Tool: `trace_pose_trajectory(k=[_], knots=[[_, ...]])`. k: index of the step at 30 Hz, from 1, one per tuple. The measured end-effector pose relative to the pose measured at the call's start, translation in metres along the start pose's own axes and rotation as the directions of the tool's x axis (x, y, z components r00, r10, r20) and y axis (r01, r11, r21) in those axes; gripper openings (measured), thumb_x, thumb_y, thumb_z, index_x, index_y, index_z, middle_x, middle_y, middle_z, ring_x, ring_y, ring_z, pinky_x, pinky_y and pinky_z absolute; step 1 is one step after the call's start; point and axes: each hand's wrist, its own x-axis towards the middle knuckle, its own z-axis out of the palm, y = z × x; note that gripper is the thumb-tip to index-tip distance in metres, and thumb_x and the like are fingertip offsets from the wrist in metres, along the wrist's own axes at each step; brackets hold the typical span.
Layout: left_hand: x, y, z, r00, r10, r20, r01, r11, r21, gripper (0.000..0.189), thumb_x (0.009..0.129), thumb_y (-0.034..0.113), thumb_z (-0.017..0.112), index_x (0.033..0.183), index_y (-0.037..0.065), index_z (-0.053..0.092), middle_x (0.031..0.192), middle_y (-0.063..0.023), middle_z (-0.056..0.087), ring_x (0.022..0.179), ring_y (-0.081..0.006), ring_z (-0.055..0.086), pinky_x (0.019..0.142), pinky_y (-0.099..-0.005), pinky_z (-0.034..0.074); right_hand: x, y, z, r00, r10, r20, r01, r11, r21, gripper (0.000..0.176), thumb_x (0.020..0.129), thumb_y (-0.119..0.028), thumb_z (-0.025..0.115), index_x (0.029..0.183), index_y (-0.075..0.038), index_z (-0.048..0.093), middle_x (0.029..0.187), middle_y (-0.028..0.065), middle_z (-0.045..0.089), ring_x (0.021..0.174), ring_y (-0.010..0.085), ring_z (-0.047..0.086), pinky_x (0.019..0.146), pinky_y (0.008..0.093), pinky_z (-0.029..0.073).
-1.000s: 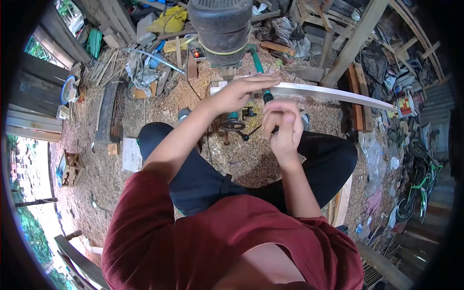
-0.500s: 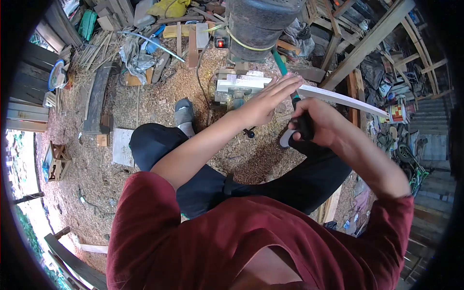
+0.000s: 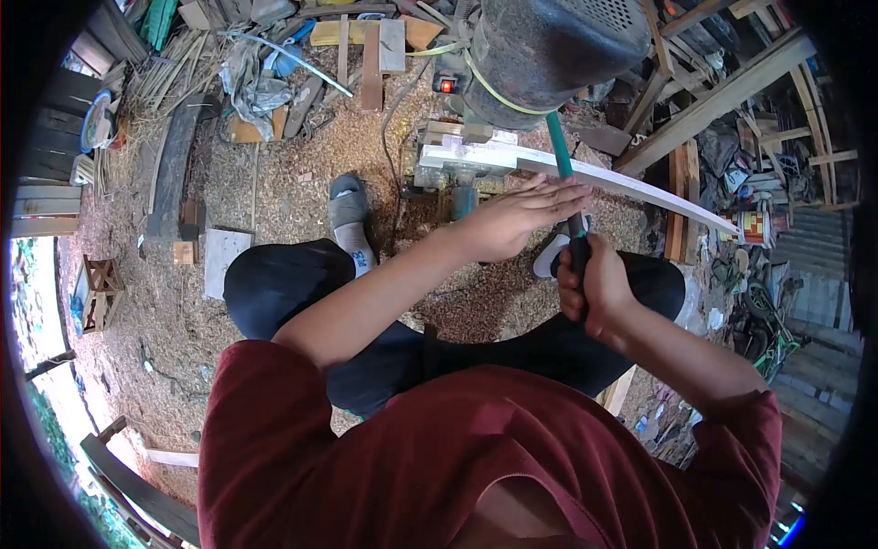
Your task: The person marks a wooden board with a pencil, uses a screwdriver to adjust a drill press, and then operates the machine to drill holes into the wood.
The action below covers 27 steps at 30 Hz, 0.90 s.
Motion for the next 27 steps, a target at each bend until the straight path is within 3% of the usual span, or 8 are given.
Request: trace_pose_trajectory(k=[14, 20, 22, 23, 24, 25, 26, 27], knots=[[-0.019, -0.018, 0.007, 0.990, 0.018, 0.140, -0.039, 0.988, 0.148, 0.081, 0.089, -0.012, 0.053, 0.163, 0.015, 0.032, 0.168, -0.0079, 0.032, 0.156, -0.0284, 0.028, 0.129, -0.0518, 0.021, 0.047, 0.054, -0.004, 0.977, -0.211, -0.014, 0.211, 0.974, 0.076, 0.046, 0.107, -0.049, 0.030, 0.089, -0.011, 0.051, 0.056, 0.0018, 0.043, 0.038, 0.0177, 0.035, 0.038, 0.0359, 0.027], [-0.012, 0.006, -0.037, 0.959, -0.036, 0.282, -0.076, 0.923, 0.377, 0.096, 0.074, -0.017, 0.055, 0.163, 0.011, 0.030, 0.170, -0.0122, 0.025, 0.155, -0.0286, 0.030, 0.130, -0.0522, 0.019, 0.038, 0.048, -0.007, 0.969, -0.239, 0.065, 0.229, 0.964, 0.137, 0.037, 0.108, -0.046, 0.038, 0.106, -0.012, 0.053, 0.062, -0.0007, 0.045, 0.039, 0.0145, 0.039, 0.038, 0.0310, 0.031], [-0.020, 0.011, -0.063, 0.837, -0.316, 0.446, 0.065, 0.868, 0.492, 0.085, 0.077, -0.013, 0.055, 0.157, 0.009, 0.042, 0.163, -0.0160, 0.039, 0.145, -0.0310, 0.046, 0.125, -0.0502, 0.031, 0.059, 0.069, -0.016, 0.759, -0.644, 0.097, 0.635, 0.765, 0.104, 0.032, 0.105, -0.034, 0.053, 0.124, -0.008, 0.051, 0.086, 0.0039, 0.056, 0.066, 0.0178, 0.057, 0.061, 0.0360, 0.048], [-0.023, 0.006, -0.078, 0.812, -0.326, 0.484, 0.096, 0.893, 0.440, 0.076, 0.077, -0.010, 0.055, 0.150, 0.010, 0.052, 0.148, -0.0185, 0.053, 0.123, -0.0346, 0.058, 0.107, -0.0500, 0.043, 0.075, 0.082, -0.021, 0.517, -0.856, 0.010, 0.847, 0.510, -0.149, 0.047, 0.103, -0.024, 0.060, 0.142, -0.004, 0.043, 0.116, 0.0097, 0.058, 0.107, 0.0226, 0.060, 0.094, 0.0373, 0.049], [-0.023, 0.001, -0.091, 0.783, -0.333, 0.525, 0.128, 0.913, 0.388, 0.069, 0.077, -0.007, 0.055, 0.142, 0.011, 0.062, 0.132, -0.0211, 0.067, 0.101, -0.0382, 0.070, 0.088, -0.0499, 0.055, 0.044, 0.082, -0.010, 0.397, -0.918, -0.008, 0.907, 0.393, -0.152, 0.044, 0.102, -0.020, 0.059, 0.141, -0.003, 0.048, 0.139, 0.0166, 0.050, 0.140, 0.0298, 0.043, 0.115, 0.0406, 0.035], [-0.011, 0.020, -0.107, 0.819, -0.328, 0.470, 0.124, 0.902, 0.413, 0.045, 0.085, -0.001, 0.055, 0.125, 0.009, 0.073, 0.103, -0.0205, 0.074, 0.089, -0.0361, 0.071, 0.080, -0.0475, 0.055, 0.041, 0.089, -0.006, 0.118, -0.991, -0.056, 0.951, 0.129, -0.280, 0.029, 0.101, -0.017, 0.058, 0.126, -0.002, 0.058, 0.131, 0.0169, 0.056, 0.139, 0.0321, 0.047, 0.116, 0.0445, 0.034], [-0.002, 0.036, -0.120, 0.816, -0.324, 0.478, 0.117, 0.904, 0.412, 0.045, 0.085, -0.001, 0.055, 0.125, 0.009, 0.073, 0.103, -0.0205, 0.074, 0.089, -0.0361, 0.071, 0.080, -0.0475, 0.055, 0.038, 0.094, -0.004, -0.170, -0.983, -0.064, 0.902, -0.129, -0.412, 0.020, 0.100, -0.014, 0.056, 0.111, -0.002, 0.069, 0.124, 0.0172, 0.062, 0.138, 0.0345, 0.051, 0.117, 0.0484, 0.033], [0.007, 0.048, -0.130, 0.915, -0.170, 0.366, 0.045, 0.944, 0.327, 0.035, 0.091, 0.003, 0.055, 0.122, 0.006, 0.072, 0.101, -0.0182, 0.073, 0.088, -0.0334, 0.071, 0.080, -0.0443, 0.055, 0.049, 0.101, -0.007, -0.192, -0.981, 0.009, 0.932, -0.185, -0.311, 0.018, 0.099, -0.012, 0.055, 0.090, -0.003, 0.068, 0.107, 0.0151, 0.066, 0.133, 0.0360, 0.057, 0.118, 0.0524, 0.032]])
